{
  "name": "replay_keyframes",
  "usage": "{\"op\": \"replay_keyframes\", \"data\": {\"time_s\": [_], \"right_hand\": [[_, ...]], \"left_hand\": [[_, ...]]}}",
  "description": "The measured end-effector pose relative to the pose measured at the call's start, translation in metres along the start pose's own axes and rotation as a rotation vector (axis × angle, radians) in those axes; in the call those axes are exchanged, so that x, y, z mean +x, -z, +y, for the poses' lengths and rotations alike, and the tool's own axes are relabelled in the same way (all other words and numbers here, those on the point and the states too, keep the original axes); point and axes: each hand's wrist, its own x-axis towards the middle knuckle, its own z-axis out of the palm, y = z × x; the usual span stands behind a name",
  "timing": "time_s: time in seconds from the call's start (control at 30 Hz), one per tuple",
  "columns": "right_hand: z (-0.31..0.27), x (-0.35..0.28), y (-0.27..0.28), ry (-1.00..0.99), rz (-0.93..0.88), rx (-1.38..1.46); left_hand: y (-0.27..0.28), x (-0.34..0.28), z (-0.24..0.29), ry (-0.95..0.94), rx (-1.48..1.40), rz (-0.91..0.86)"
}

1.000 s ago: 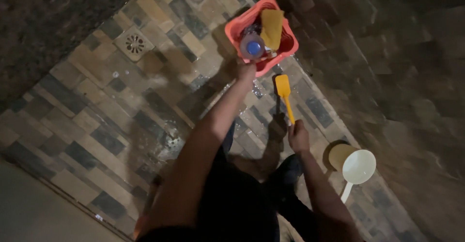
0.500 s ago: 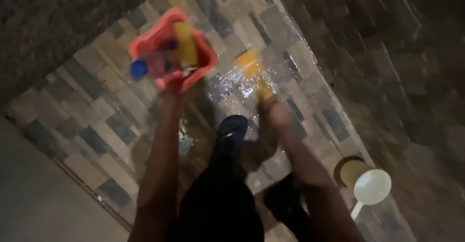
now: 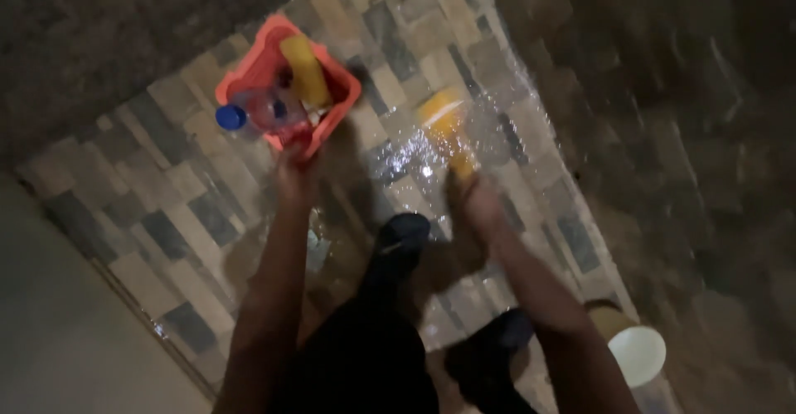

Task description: The person scrubs the side of a bathtub and the tiled bathroom floor using a brush and water. They move a bucket of supplies and a small stool while splashing water from a dipper onto the surfaces.

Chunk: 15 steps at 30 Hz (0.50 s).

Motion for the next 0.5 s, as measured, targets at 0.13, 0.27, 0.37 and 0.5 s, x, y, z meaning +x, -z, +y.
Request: {"op": "replay_keyframes", "data": {"time_s": [0.13,0.27,0.37,0.5], "right_hand": [[0.037,-0.007,0.006,0.003,-0.078,-0.250],[0.047,0.014,0.021,-0.266,-0.053,0.022],[0.006,-0.042,-0.009,0.108,-0.004,-0.063],[0.046,-0.011,0.027,-0.228,-0.021,-0.087]], "left_hand": [[-0.009,-0.030,-0.003,0.063,-0.132,-0.079],[0.002,-0.068,-0.040,-0.159,0.818,0.078],[-0.004,-0.103,-0.059,0.097,0.408,0.167],[-0.024,-0.105,-0.072,0.021,0.822,0.103]]}}
